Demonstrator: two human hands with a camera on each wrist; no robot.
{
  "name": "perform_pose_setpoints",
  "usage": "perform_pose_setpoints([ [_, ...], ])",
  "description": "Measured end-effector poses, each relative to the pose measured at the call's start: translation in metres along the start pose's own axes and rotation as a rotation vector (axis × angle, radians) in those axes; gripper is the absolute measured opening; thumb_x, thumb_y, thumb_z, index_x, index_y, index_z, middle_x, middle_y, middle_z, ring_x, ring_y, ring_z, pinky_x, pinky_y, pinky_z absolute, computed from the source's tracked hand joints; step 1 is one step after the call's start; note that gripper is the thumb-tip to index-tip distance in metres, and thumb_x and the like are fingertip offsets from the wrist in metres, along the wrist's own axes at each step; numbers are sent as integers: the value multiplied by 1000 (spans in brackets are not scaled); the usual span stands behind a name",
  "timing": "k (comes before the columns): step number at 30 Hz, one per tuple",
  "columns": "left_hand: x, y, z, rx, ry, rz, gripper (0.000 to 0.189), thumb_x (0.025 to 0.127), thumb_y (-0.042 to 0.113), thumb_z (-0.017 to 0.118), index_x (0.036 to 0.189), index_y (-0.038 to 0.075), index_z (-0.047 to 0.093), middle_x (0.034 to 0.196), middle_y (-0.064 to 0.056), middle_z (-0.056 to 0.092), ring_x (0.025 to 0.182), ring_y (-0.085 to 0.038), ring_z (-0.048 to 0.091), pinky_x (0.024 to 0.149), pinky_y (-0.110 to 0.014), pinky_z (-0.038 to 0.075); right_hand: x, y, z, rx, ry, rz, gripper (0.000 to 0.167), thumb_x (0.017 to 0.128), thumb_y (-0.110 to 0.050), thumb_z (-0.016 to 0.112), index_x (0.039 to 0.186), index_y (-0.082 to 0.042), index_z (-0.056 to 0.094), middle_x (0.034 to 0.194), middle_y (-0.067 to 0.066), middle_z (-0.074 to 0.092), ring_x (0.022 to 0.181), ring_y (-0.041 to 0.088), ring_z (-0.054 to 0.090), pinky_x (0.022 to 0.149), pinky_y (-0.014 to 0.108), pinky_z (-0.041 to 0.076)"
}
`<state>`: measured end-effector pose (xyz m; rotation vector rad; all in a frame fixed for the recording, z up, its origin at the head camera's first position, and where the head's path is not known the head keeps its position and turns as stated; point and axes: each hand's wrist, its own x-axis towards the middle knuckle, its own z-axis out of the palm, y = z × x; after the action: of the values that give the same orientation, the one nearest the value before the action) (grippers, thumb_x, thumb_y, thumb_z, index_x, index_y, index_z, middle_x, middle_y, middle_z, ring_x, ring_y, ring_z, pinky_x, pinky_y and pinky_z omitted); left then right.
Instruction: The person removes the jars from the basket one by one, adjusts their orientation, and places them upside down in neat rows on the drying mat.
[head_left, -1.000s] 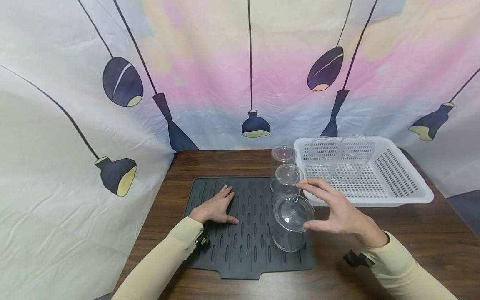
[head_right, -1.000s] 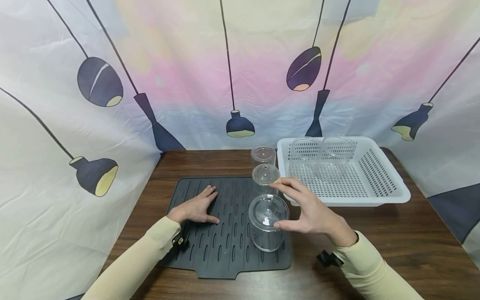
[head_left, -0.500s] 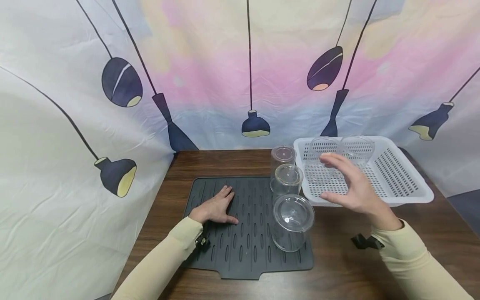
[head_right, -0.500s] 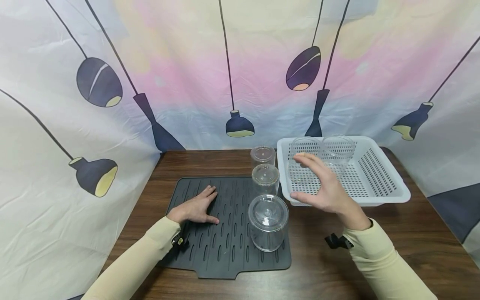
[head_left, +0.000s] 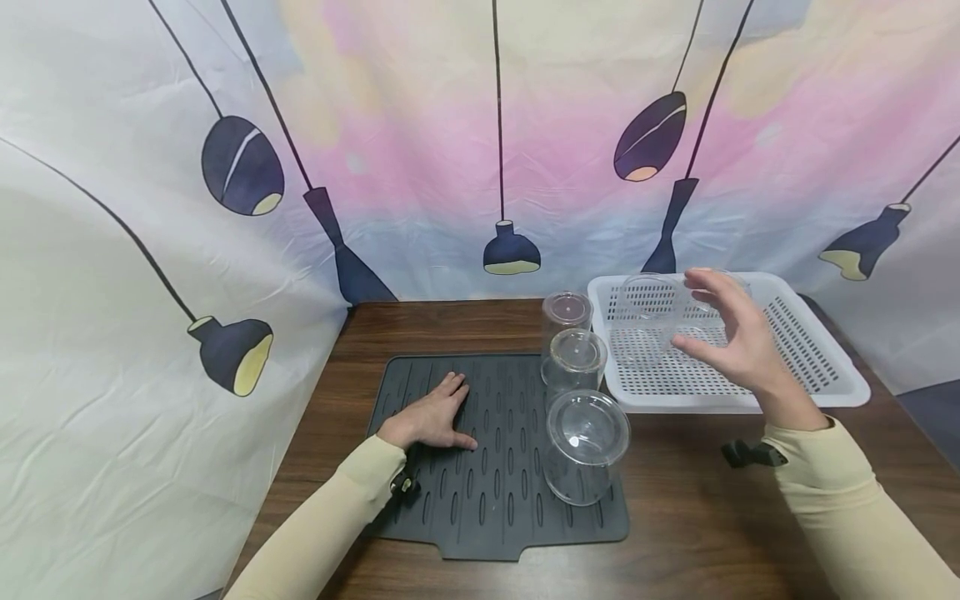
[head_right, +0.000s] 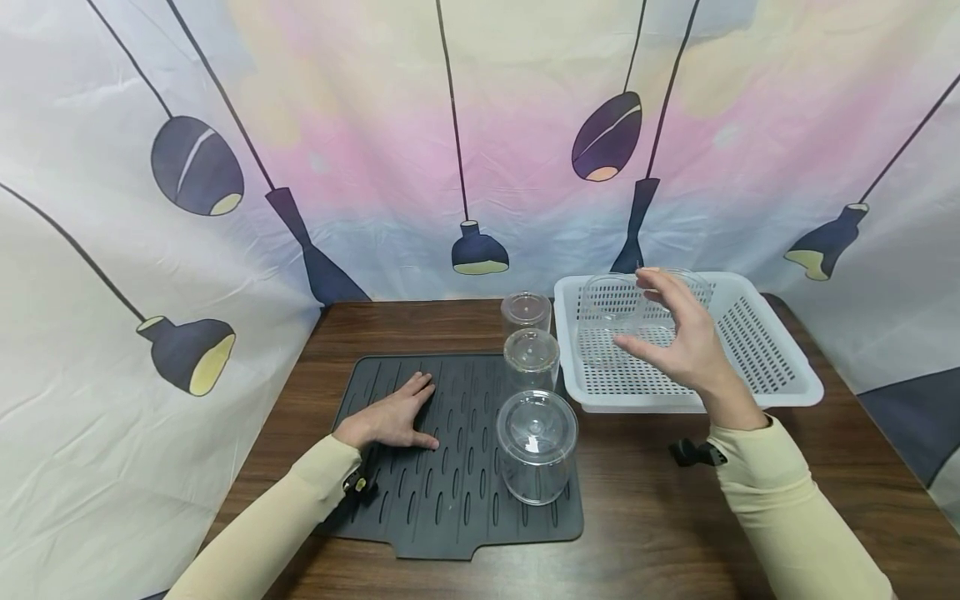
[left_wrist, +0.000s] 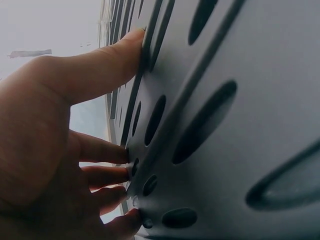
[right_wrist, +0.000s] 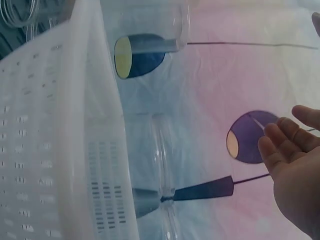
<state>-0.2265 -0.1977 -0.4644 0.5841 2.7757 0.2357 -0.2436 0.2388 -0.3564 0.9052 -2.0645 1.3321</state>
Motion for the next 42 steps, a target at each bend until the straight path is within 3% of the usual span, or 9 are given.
perform_pose_setpoints([
  [13,0,0,0,-8,5,-1,103,78,55,76,152,1,30,162,-16,15,151,-31,9,118,-48,25,6,16,-17,-8,97,167,79,68,19,74,140,-1,49,133,-6,51,122,9,48,105,15,36],
  [17,0,0,0,-7,4,-4,103,78,55,76,152,1,29,163,-15,15,151,-30,8,118,-48,25,7,21,-21,-45,103,206,78,73,11,76,143,-8,47,136,-1,50,123,5,46,105,12,36],
  [24,-1,0,1,-13,5,2,103,79,55,75,152,1,29,162,-16,15,151,-31,9,118,-49,25,11,35,-28,-99,121,281,77,77,3,78,145,-8,44,141,11,46,125,5,45,104,11,35],
  [34,-1,-2,4,-15,9,6,103,79,56,75,153,1,29,163,-15,15,151,-31,9,118,-49,25,15,59,-36,-74,176,337,76,81,2,74,148,-6,40,136,-8,46,127,10,44,111,18,33],
  [42,0,-4,4,4,-2,7,105,79,58,74,153,0,27,163,-16,14,151,-31,8,119,-47,24,16,68,-40,-154,147,492,78,87,-20,73,153,-17,31,152,17,35,141,23,35,119,33,26],
])
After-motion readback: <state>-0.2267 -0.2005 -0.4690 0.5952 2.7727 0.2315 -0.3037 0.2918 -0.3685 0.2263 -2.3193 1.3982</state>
